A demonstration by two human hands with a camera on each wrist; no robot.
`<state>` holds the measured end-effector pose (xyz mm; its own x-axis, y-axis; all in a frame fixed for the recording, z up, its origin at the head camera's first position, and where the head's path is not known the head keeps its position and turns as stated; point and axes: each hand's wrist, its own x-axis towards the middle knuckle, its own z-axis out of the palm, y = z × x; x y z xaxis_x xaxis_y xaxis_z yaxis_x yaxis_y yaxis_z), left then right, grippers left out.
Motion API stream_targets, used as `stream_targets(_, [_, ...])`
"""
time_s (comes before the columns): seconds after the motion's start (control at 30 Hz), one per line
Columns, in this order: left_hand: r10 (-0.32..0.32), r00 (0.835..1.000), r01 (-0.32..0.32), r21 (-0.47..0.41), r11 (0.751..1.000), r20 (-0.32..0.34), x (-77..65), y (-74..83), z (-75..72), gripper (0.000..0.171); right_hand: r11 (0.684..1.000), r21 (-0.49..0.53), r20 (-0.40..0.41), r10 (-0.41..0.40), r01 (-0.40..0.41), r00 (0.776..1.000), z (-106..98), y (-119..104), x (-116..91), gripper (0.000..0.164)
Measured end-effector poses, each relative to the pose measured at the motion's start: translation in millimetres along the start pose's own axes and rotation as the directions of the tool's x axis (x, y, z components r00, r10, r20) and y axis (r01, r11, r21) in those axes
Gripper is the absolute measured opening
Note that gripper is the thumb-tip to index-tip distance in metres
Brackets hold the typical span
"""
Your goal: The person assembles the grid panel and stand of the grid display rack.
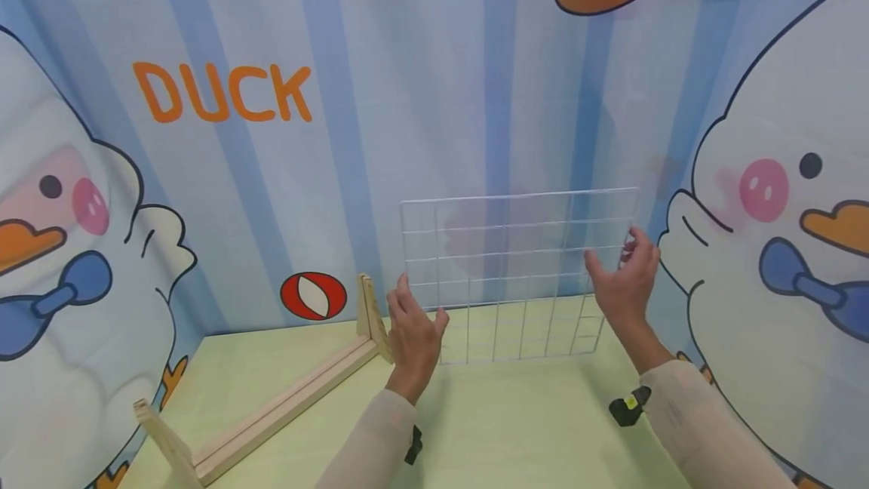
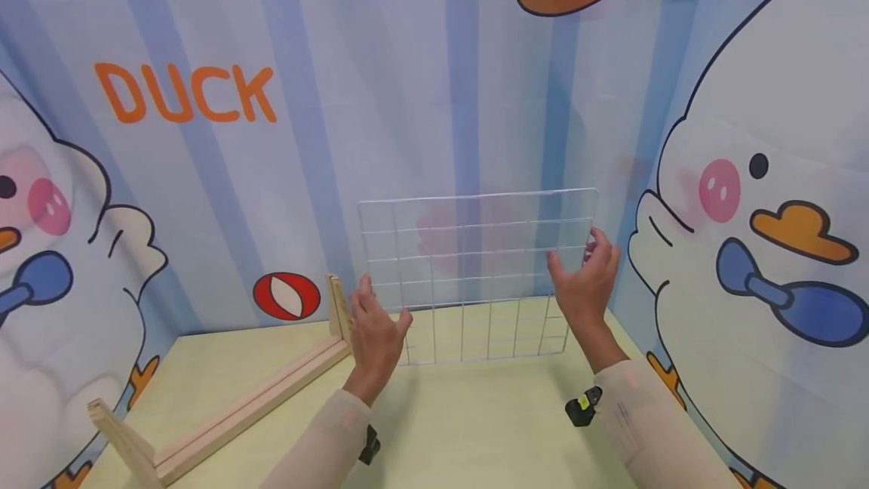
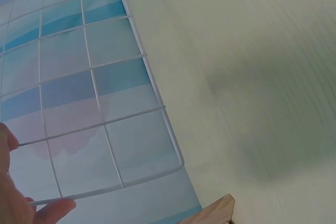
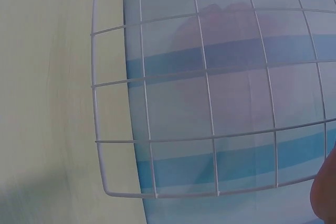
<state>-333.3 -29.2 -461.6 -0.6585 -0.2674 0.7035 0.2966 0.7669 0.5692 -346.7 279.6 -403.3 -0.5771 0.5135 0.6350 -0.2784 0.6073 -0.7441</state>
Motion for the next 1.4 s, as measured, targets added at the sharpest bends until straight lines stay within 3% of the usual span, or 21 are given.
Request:
stream_targets(0.1, [-0.033, 0.999, 0.033, -0.017, 0.999, 0.023, 2.5, 1.4, -1.9, 0.084, 0.999, -0.008, -0.004, -0.037, 0.037, 0.999, 1, -1, -5, 0.069])
stream_targets(0.2, [-0.066, 0.997, 0.067, -0.032, 0.997, 0.04, 5.4, 3.5, -4.1, 0.085, 0.992, -0.01, -0.006, -0.123, 0.123, 0.992, 4, -1, -12, 0.065])
stream_targets(0.37, [-0.093, 0.994, 0.095, -0.037, 0.995, 0.054, 9.0, 5.3, -5.7, 0.087, 0.949, -0.043, 0.028, -0.312, 0.313, 0.95, 12, -1, -29, 0.066])
stream_targets(0.47, [-0.093, 0.994, 0.096, -0.036, 0.995, 0.063, 10.5, 5.5, -5.2, 0.087, 0.928, -0.086, 0.085, -0.355, 0.362, 0.931, 17, -4, -40, 0.069])
stream_targets(0.63, [-0.097, 0.993, 0.099, -0.033, 0.995, 0.07, 11.4, 5.4, -4.3, 0.087, 0.919, -0.129, 0.181, -0.349, 0.374, 0.92, 23, -12, -56, 0.072])
stream_targets(0.9, [-0.108, 0.991, 0.113, -0.052, 0.992, 0.084, 9.8, 9.2, -4.7, 0.088, 0.908, -0.184, 0.24, -0.329, 0.375, 0.913, 36, -17, -75, 0.074])
stream_targets(1.23, [-0.081, 0.995, 0.085, -0.061, 0.995, 0.066, 8.7, 13.5, -2.1, 0.089, 0.943, -0.208, 0.304, -0.191, 0.26, 0.933, 44, -28, -79, 0.076])
stream_targets(1.4, [-0.093, 0.991, 0.099, -0.061, 0.993, 0.091, 8.0, 15.2, -2.6, 0.088, 0.95, -0.228, 0.301, -0.139, 0.213, 0.943, 45, -30, -78, 0.066])
